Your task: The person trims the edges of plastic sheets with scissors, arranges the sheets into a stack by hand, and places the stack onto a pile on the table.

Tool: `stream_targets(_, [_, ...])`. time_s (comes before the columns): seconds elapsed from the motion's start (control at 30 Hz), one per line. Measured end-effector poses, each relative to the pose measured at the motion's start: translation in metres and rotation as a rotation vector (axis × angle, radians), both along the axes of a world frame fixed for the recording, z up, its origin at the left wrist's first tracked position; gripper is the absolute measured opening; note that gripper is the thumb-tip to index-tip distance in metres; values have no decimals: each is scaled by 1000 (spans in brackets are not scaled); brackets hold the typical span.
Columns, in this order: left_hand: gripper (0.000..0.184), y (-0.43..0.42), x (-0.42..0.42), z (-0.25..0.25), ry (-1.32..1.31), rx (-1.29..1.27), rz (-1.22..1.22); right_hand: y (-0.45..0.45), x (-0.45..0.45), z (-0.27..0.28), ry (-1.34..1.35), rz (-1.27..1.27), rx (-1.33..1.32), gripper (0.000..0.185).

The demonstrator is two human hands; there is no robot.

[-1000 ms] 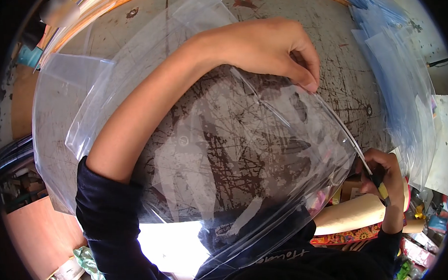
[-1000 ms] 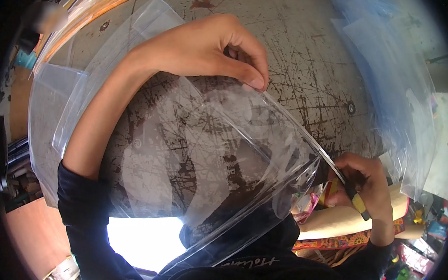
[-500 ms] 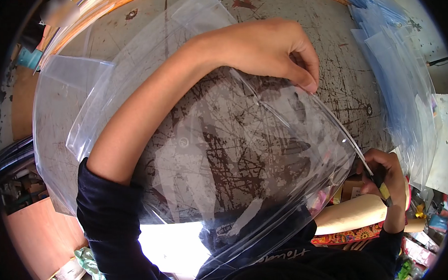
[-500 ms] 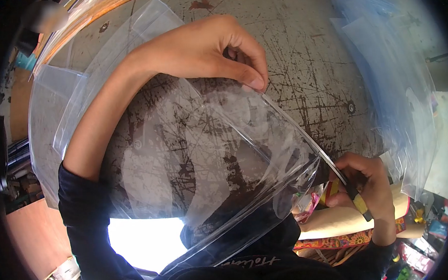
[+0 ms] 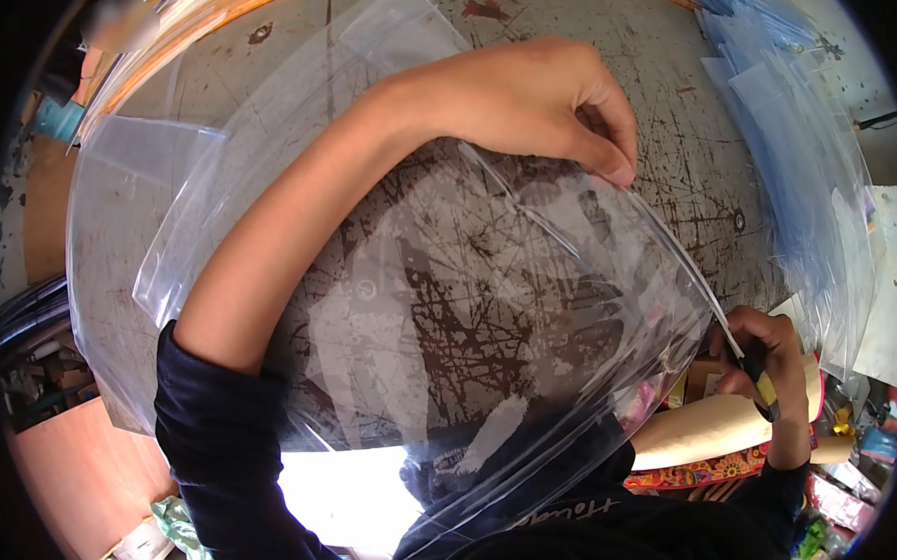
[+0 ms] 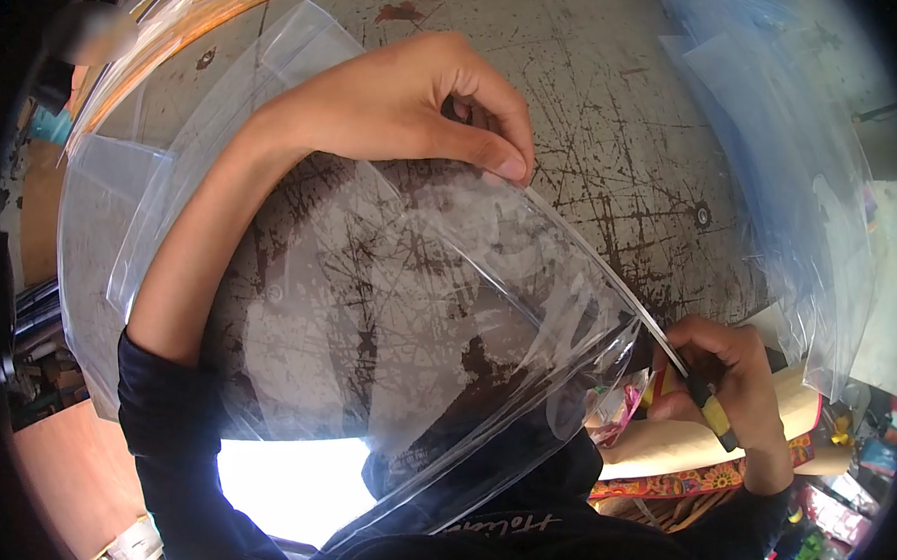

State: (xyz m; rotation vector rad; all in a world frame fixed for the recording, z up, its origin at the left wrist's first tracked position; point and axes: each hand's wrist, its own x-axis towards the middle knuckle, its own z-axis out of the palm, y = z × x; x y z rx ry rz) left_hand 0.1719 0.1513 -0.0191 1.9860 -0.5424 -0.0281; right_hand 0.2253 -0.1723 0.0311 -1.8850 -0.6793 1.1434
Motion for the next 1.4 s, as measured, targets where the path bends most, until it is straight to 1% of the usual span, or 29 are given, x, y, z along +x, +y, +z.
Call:
stream_targets(0.13, [16,0,-1,2,2,-1,-1,2,0,2,10,-19,-15,52])
stream_targets(0.2, [15,0,-2,3,5,4,3,5,1,5,-21,34,-66,52])
stream_targets(0.27, [15,0,-1,2,6,10,7,7,-1,5,-18,19,-66,51])
stream_targets(0.33, [15,-1,-1,1,7,-29,-5,7,-2,6,-17,5,-65,50])
stream_targets(0.43, [14,-1,-2,4,35,-17,5,8,-3,8,-41,-1,-76,48])
stream_targets(0.5, [14,-1,-1,1,12,-22,-2,8,-2,10,-88,43,-132,47])
stream_targets(0.57, [14,0,1,0,-13,-21,-16,10,-4,9,-102,24,-126,46])
stream_targets(0.63, [14,0,-1,2,18,-18,-16,11,-5,10,-118,-2,-117,45])
stream_targets(0.7, [14,0,-1,3,23,-11,-11,12,-3,14,-182,79,-185,44])
stream_targets(0.83, [14,0,-2,5,43,7,1,11,-1,13,-227,103,-160,43])
stream_targets(0.9, [14,0,-1,5,54,0,-8,12,-3,13,-160,88,-115,41])
stream_targets(1.03, [14,0,0,5,61,-1,-25,15,-5,16,-157,102,-85,36])
stream_targets(1.1, [14,0,0,4,56,-13,-29,14,-4,17,-198,141,-193,34])
stream_targets(1.13, [14,0,0,4,57,-29,-33,15,-4,17,-202,140,-190,34])
stream_targets(1.2, [14,1,-1,6,64,-26,-32,17,-2,16,-77,62,-198,34])
stream_targets(1.23, [14,1,-2,6,77,-31,-33,16,-2,14,-81,60,-197,34])
stream_targets(1.4, [13,1,-1,3,84,-58,-37,9,0,4,62,6,-32,41])
